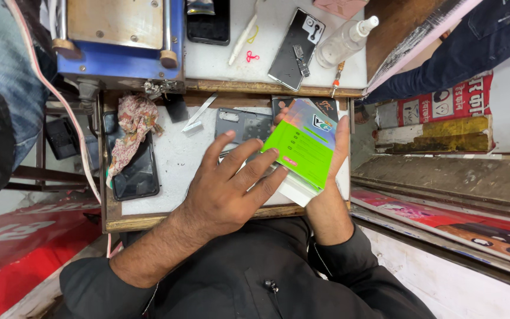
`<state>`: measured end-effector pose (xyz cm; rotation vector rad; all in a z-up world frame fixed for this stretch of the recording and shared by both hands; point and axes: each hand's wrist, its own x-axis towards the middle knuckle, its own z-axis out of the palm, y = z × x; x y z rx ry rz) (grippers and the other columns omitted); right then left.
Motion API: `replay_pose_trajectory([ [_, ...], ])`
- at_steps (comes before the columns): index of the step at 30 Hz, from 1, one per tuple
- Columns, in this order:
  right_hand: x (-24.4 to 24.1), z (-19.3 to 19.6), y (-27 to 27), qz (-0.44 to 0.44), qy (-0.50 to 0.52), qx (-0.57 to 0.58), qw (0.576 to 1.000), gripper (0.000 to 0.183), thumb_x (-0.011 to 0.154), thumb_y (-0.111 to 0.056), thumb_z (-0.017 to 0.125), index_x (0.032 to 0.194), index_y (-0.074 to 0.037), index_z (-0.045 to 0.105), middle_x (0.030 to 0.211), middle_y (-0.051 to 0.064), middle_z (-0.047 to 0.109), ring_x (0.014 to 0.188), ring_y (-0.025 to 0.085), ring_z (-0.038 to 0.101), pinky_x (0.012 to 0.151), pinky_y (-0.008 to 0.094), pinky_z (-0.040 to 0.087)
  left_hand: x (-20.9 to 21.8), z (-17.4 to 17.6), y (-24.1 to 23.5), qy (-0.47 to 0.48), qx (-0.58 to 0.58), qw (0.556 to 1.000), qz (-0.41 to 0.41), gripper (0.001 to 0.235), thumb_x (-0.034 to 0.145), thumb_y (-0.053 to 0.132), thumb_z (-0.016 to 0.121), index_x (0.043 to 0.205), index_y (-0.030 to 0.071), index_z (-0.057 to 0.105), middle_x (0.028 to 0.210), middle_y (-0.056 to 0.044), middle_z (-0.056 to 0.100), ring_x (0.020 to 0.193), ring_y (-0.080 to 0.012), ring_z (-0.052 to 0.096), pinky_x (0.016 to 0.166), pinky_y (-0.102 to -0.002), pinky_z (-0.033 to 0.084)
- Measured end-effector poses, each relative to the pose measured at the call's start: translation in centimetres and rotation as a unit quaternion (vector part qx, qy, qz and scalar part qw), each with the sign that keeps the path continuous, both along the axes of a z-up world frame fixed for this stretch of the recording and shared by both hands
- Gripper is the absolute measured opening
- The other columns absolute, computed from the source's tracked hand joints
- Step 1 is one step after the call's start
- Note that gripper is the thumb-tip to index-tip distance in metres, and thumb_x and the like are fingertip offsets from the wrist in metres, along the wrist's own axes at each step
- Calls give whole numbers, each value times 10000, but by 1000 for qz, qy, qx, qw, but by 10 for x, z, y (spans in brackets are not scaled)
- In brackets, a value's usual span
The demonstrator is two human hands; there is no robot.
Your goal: The person handles a disassembled smartphone frame, then opens a green box to remove a new screen assembly. The person aligns and fits the new screen into the phone frame and presses along the edges to secure it.
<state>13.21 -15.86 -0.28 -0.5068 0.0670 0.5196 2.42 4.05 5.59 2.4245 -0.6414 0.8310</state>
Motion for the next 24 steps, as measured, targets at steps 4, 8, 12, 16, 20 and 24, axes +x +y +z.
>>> replay_pose_trajectory([
  [4,-5,16,6,15,-41,-21,999,971,956,-769,405,1503,33,440,1443,247,559,1236,389,587,1068,543,511,4,1,-3,5,-19,1000,-7,288,936,136,669,1214,76,713,1225,-108,645,1184,-297,629,1090,-519,479],
  [8,-25,16,9,34,37,76,996,821,926,-565,544,1520,-17,399,1472,217,505,1275,328,567,1080,498,526,5,1,-12,-5,-33,999,-22,293,926,129,701,1213,72,711,1143,-89,648,1107,-266,655,1010,-477,534],
  [12,-21,-6,13,37,36,100,994,615,1013,-103,615,1584,-39,394,1494,176,510,1245,265,569,1097,365,537,18,-1,-20,-15,-48,999,-7,266,940,110,753,1193,45,702,1149,-96,657,1064,-257,668,873,-411,551],
  [16,-2,-32,30,0,64,72,995,652,933,63,596,1557,-43,442,1423,151,549,1184,219,588,1006,308,539,49,-17,-19,12,-92,994,63,272,900,149,791,1146,78,698,1069,-89,643,997,-284,664,829,-420,555],
  [20,8,-31,29,-25,69,77,994,463,914,37,571,1358,-34,461,1301,147,569,1195,257,604,1049,359,548,65,-23,9,92,-114,983,112,513,901,147,841,1344,106,585,1246,-140,579,1143,-316,608,960,-428,537],
  [24,11,-28,14,-36,45,11,998,411,918,21,550,1324,-6,489,1260,145,602,1185,256,615,1063,389,544,92,-19,24,55,-172,983,47,1080,765,274,938,1575,74,252,1550,-291,340,1427,-449,413,1184,-506,413],
])
